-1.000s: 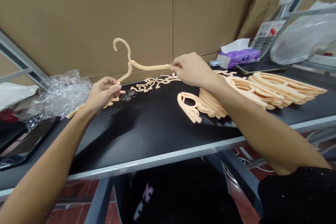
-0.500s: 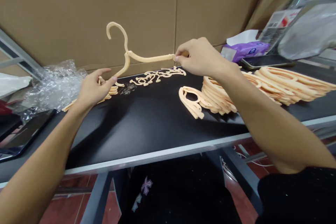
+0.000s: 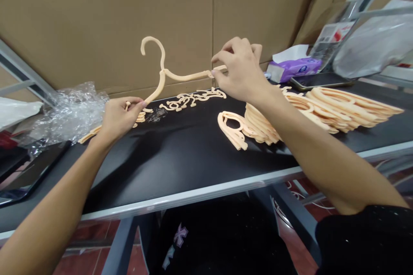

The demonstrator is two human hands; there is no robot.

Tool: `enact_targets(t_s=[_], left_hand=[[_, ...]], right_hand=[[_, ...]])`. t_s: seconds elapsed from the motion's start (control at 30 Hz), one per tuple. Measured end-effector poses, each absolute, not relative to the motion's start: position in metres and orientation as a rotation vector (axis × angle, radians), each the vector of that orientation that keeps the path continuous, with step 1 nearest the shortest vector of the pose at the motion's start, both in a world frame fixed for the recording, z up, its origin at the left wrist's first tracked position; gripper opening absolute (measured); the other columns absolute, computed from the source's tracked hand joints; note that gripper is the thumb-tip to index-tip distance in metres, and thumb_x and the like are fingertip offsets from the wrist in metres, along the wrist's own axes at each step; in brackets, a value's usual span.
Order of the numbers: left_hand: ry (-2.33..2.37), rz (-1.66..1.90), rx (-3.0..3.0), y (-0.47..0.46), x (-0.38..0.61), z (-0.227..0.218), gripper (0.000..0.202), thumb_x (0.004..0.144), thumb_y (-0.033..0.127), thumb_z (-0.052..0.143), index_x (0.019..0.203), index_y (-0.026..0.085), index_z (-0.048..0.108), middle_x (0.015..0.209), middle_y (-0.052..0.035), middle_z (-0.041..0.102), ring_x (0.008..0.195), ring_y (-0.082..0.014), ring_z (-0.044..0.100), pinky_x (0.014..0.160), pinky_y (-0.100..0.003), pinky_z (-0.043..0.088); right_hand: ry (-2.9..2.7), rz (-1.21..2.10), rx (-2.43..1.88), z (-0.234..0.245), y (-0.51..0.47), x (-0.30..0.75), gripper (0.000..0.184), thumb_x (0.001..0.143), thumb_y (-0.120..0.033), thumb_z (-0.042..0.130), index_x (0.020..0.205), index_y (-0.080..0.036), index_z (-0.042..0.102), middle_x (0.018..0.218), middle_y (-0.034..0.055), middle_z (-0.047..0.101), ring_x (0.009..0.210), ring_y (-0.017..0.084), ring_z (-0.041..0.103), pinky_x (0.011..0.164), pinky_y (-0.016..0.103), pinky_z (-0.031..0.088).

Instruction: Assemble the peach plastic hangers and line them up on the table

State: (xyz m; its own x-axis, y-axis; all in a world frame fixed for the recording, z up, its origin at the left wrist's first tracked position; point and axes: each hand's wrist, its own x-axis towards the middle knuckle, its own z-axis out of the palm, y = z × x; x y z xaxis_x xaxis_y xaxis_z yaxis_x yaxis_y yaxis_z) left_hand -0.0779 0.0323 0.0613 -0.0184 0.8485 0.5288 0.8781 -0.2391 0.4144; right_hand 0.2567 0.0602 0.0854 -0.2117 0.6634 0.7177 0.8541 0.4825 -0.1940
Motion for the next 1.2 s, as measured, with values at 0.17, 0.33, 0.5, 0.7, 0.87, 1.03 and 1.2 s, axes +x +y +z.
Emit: enact_targets(t_s=[0.17,0.33,0.5,0.7,0.87,1.03,1.2], left_hand=[[-1.879,-1.317,-2.165,0.024,-0.059,0.06,0.035,0.082,0.047,0.065,0.086,0.016,0.08,0.058,0.0017,0.052,0.054,-0.013,0.037,0.054,-0.029,0.028],[-1.769,-1.449,-2.273,0.009,-0.032,0.054,0.033,0.083,0.047,0.066,0.085,0.017,0.079,0.06,0.0006,0.056,0.055,-0.013,0.04,0.052,-0.027,0.029],[-1.627,-1.283,-2.416,0.001,-0.016,0.045,0.031,0.087,0.045,0.065,0.086,0.018,0.079,0.052,0.0049,0.043,0.051,-0.0116,0.034,0.054,-0.028,0.029],[-1.692,-0.959,-2.405,0.006,-0.018,0.039,0.047,0.092,0.05,0.058,0.118,0.014,0.074,0.073,-0.0004,0.055,0.068,-0.0188,0.053,0.073,-0.033,0.047],[-1.739,-0.732,-2.497,0.015,-0.03,0.032,0.061,0.094,0.034,0.035,0.142,0.006,0.061,0.113,-0.0141,0.058,0.11,-0.03,0.059,0.108,-0.049,0.047],[-1.687,-0.606,-2.715,0.02,-0.038,0.034,0.053,0.093,0.036,0.041,0.128,0.012,0.071,0.104,-0.0103,0.06,0.106,-0.0292,0.06,0.108,-0.049,0.048],[-1.784,-0.83,-2.879,0.02,-0.034,0.032,0.033,0.083,0.039,0.067,0.105,0.016,0.073,0.088,-0.0055,0.068,0.083,-0.0216,0.064,0.083,-0.037,0.054]], right_hand=[[-2.074,-0.007,-1.269,0.091,0.037,0.231,0.025,0.1,-0.033,0.059,0.085,-0.018,0.072,0.086,0.0116,0.072,0.097,0.029,0.069,0.094,0.046,0.052],[-2.093,0.616,-1.199,0.078,0.023,0.205,0.038,0.104,-0.044,0.057,0.08,-0.017,0.068,0.072,0.0079,0.072,0.061,0.018,0.066,0.062,0.031,0.054],[-1.803,1.186,-1.003,0.062,0.02,0.188,0.027,0.105,-0.04,0.06,0.09,-0.017,0.063,0.066,0.0028,0.069,0.05,0.013,0.065,0.043,0.022,0.052],[-1.603,1.232,-1.034,0.058,0.024,0.183,0.021,0.103,-0.018,0.056,0.082,-0.017,0.058,0.068,0.0033,0.068,0.056,0.013,0.07,0.05,0.022,0.061],[-1.57,1.217,-1.06,0.058,0.026,0.185,0.02,0.097,-0.008,0.053,0.079,-0.015,0.059,0.066,0.0044,0.067,0.055,0.015,0.071,0.054,0.025,0.065],[-1.622,1.213,-1.111,0.054,0.026,0.187,0.021,0.095,-0.01,0.056,0.076,-0.016,0.06,0.068,0.0076,0.069,0.057,0.017,0.072,0.057,0.026,0.066],[-1.64,1.225,-1.182,0.052,0.029,0.186,0.014,0.095,-0.01,0.057,0.085,-0.017,0.062,0.069,0.0077,0.07,0.061,0.018,0.073,0.064,0.03,0.069]])
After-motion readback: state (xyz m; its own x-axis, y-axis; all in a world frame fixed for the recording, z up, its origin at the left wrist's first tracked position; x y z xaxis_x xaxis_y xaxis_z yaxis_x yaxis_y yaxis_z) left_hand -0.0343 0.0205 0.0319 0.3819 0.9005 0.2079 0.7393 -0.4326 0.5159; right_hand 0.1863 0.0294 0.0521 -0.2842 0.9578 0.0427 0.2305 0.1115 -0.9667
